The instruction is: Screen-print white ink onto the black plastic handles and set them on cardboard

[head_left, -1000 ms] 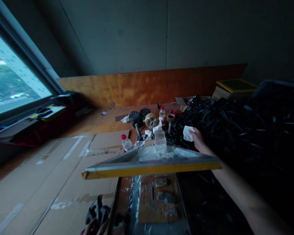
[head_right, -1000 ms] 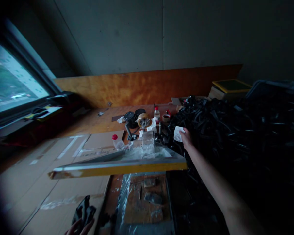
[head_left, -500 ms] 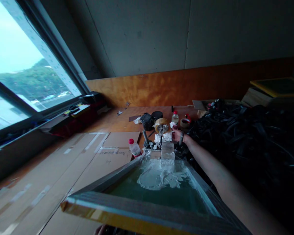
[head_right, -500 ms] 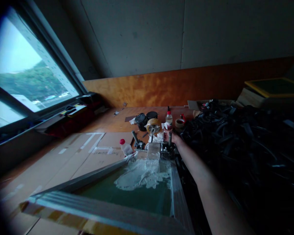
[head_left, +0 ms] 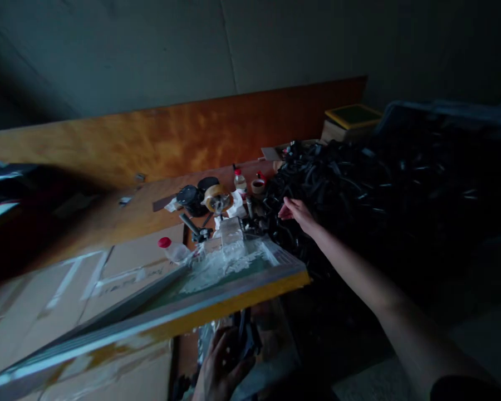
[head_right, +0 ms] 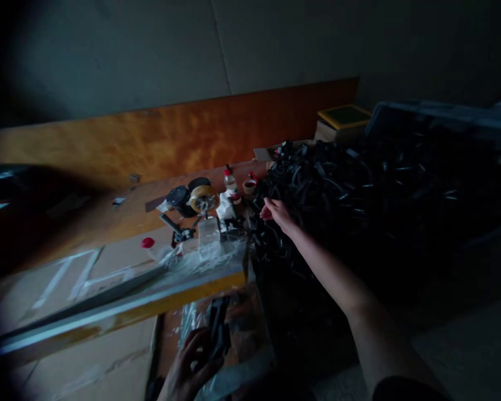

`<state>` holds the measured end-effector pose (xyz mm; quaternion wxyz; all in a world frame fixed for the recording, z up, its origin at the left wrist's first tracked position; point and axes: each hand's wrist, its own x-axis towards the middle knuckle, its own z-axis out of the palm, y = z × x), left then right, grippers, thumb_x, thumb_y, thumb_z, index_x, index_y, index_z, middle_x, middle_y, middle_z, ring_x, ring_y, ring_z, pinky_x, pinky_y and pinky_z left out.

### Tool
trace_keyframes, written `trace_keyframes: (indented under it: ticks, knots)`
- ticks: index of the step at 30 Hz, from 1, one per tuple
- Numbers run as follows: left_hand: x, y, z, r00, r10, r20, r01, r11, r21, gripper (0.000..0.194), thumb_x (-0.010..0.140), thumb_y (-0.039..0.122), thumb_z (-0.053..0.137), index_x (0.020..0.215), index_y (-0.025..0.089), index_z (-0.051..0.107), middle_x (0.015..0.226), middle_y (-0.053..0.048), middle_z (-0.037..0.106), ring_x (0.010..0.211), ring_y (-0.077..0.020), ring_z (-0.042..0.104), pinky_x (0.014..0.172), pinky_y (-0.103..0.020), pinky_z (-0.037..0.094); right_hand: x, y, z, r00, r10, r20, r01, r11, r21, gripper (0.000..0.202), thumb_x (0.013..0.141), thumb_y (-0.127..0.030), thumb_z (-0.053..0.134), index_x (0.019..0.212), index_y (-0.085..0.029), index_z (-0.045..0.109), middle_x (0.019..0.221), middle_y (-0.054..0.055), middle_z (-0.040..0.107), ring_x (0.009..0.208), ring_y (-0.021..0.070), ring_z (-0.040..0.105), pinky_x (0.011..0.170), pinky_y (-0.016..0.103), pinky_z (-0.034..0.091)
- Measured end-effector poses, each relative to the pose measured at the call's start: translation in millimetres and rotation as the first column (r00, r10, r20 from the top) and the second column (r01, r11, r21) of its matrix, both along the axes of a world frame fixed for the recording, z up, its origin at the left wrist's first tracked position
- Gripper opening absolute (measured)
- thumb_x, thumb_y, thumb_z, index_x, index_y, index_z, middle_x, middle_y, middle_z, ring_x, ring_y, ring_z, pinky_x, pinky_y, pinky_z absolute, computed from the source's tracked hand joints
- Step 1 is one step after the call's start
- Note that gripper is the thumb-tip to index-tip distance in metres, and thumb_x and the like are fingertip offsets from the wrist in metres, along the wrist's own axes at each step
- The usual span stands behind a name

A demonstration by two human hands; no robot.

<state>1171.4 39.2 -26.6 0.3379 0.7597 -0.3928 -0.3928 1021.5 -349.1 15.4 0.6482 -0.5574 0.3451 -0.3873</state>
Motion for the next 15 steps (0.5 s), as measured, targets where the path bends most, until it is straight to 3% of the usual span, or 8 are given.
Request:
trace_keyframes:
  ticks: [4, 7, 11, 13, 15]
  knots:
    - [-44, -56, 5.5, 0.970, -0.244, 0.011, 0.244, 0.967, -0.075, 0.047, 0.074, 0.052, 0.069, 0.109, 0.021, 0.068, 0.113, -0.009, 0.064, 0.101, -0.0262, 0.063, 0.084, -0.035, 0.054, -84, 43, 17.1, 0.974, -0.146, -0.175, 0.102, 0.966, -0.239, 0.041, 0.083, -0.057, 0.061, 0.081, -0.016, 0.066, 0.071, 0.004, 0.069, 0.062, 0.0137, 0.064, 0.054, 0.022, 0.050]
    - [-71, -96, 6.1, 0.944, -0.319, 0.087, 0.328, 0.937, -0.123, 0.054, 0.076, 0.049, 0.068, 0.121, 0.019, 0.064, 0.120, -0.011, 0.064, 0.111, -0.0279, 0.061, 0.096, -0.039, 0.050, -132, 54, 25.5, 0.871, -0.376, -0.317, 0.193, 0.855, -0.482, 0.022, 0.087, -0.037, 0.058, 0.096, -0.020, 0.068, 0.081, 0.003, 0.071, 0.068, 0.0147, 0.064, 0.061, 0.025, 0.050]
    - [-92, -121, 1.8, 0.911, -0.353, 0.215, 0.392, 0.902, -0.182, 0.064, 0.079, 0.045, 0.067, 0.135, 0.015, 0.055, 0.142, -0.016, 0.052, 0.133, -0.0301, 0.048, 0.112, -0.044, 0.037, -165, 42, 36.9, 0.536, -0.705, -0.465, 0.168, 0.629, -0.759, 0.022, 0.087, -0.023, 0.055, 0.104, -0.019, 0.068, 0.099, 0.010, 0.070, 0.091, 0.0235, 0.065, 0.084, 0.038, 0.049]
    - [-95, -116, -2.1, 0.902, -0.366, 0.230, 0.411, 0.891, -0.195, 0.058, 0.081, 0.043, 0.065, 0.131, 0.016, 0.058, 0.144, -0.016, 0.049, 0.134, -0.0295, 0.047, 0.113, -0.045, 0.037, -168, 30, 40.3, 0.375, -0.754, -0.539, 0.115, 0.615, -0.780, 0.028, 0.089, -0.027, 0.056, 0.112, -0.017, 0.065, 0.108, 0.016, 0.068, 0.098, 0.0295, 0.063, 0.087, 0.044, 0.048]
    - [-93, -102, -6.1, 0.902, -0.380, 0.206, 0.419, 0.886, -0.199, 0.048, 0.083, 0.040, 0.062, 0.125, 0.017, 0.063, 0.141, -0.016, 0.052, 0.130, -0.0285, 0.052, 0.111, -0.044, 0.040, -165, 16, 42.3, 0.279, -0.729, -0.625, 0.093, 0.668, -0.738, 0.038, 0.088, -0.033, 0.060, 0.120, -0.014, 0.061, 0.109, 0.021, 0.067, 0.100, 0.0341, 0.063, 0.085, 0.049, 0.047]
